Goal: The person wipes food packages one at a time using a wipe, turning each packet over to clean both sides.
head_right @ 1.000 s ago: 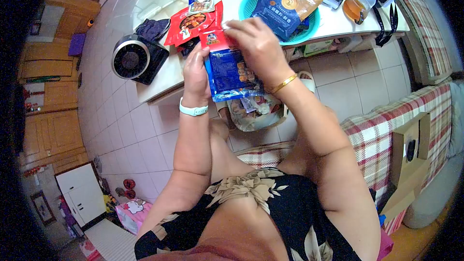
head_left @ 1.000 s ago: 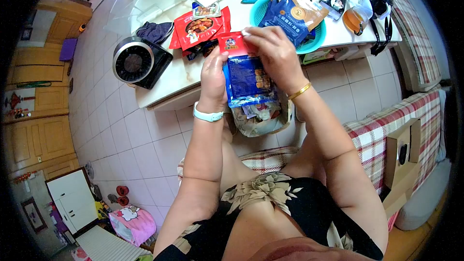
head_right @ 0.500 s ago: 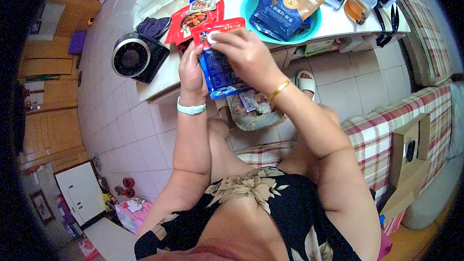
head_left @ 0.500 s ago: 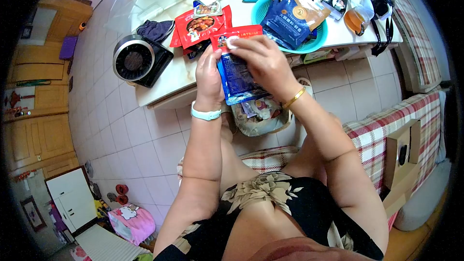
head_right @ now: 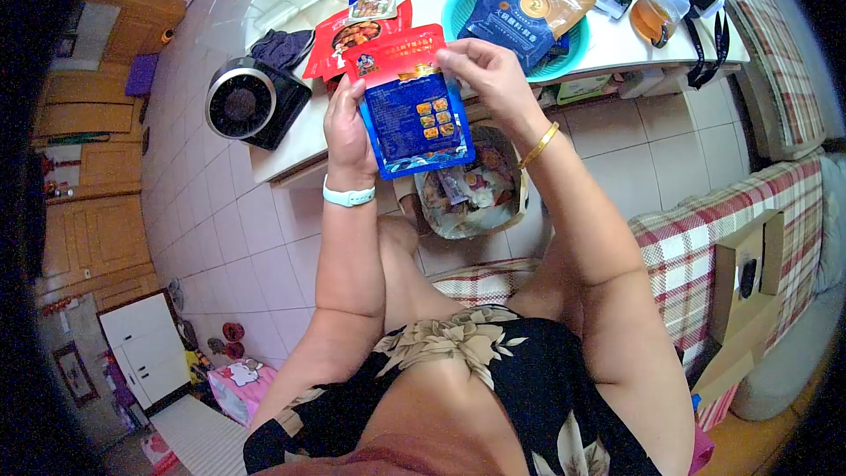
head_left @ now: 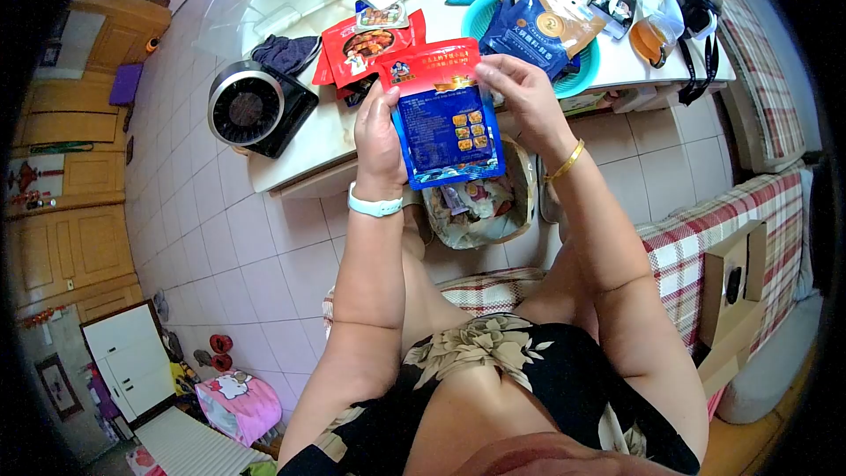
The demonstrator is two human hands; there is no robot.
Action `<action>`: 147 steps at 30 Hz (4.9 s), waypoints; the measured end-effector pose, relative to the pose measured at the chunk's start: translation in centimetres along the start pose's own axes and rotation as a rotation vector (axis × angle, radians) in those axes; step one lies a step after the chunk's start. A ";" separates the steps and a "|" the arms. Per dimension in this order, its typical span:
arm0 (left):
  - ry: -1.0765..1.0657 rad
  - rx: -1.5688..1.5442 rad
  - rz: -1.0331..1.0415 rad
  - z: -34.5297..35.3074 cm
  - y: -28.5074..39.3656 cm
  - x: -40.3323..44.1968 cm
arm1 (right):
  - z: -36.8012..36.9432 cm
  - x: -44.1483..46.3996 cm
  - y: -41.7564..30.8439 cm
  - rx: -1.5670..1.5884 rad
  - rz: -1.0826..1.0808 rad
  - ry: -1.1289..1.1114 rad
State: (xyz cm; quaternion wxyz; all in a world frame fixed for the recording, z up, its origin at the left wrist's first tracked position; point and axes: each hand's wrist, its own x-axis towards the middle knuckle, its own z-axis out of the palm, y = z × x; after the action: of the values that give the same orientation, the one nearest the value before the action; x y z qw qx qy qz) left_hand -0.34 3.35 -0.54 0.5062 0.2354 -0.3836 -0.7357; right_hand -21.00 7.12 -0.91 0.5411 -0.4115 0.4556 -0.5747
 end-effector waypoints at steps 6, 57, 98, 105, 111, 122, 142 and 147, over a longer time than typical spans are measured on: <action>0.076 0.156 0.120 0.6 -1.0 0.5 | 0.5 -0.7 -0.2 0.156 -0.053 0.086; -0.120 -0.123 -0.196 4.4 -3.0 -1.5 | 3.5 -2.1 -1.2 -1.001 -0.978 0.035; -0.044 -0.310 -0.234 1.4 -1.1 0.1 | 3.3 -1.8 0.6 -0.824 -0.820 -0.089; 0.089 -0.334 -0.101 -0.9 1.2 1.3 | 5.4 -2.3 1.7 -0.730 -0.814 -0.232; 0.156 -0.282 -0.044 -2.1 2.1 1.6 | 5.3 -3.0 1.5 -0.775 -0.789 -0.359; -0.085 -0.358 -0.214 0.2 0.3 1.0 | 1.6 -1.0 -0.8 -0.711 -0.792 0.195; -0.139 -0.186 -0.272 3.3 -2.0 -0.3 | 4.0 -1.2 1.1 -0.797 -0.836 0.073; -0.133 -0.172 -0.311 2.7 -2.4 -0.4 | 3.9 -1.4 0.9 -0.817 -0.831 0.010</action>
State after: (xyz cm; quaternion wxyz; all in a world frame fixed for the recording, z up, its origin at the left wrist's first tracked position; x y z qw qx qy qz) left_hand -3.51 5.04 -0.86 0.3785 0.1984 -0.3108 -0.8490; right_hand -16.92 8.23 -0.78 0.0653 -0.7283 0.4434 -0.5183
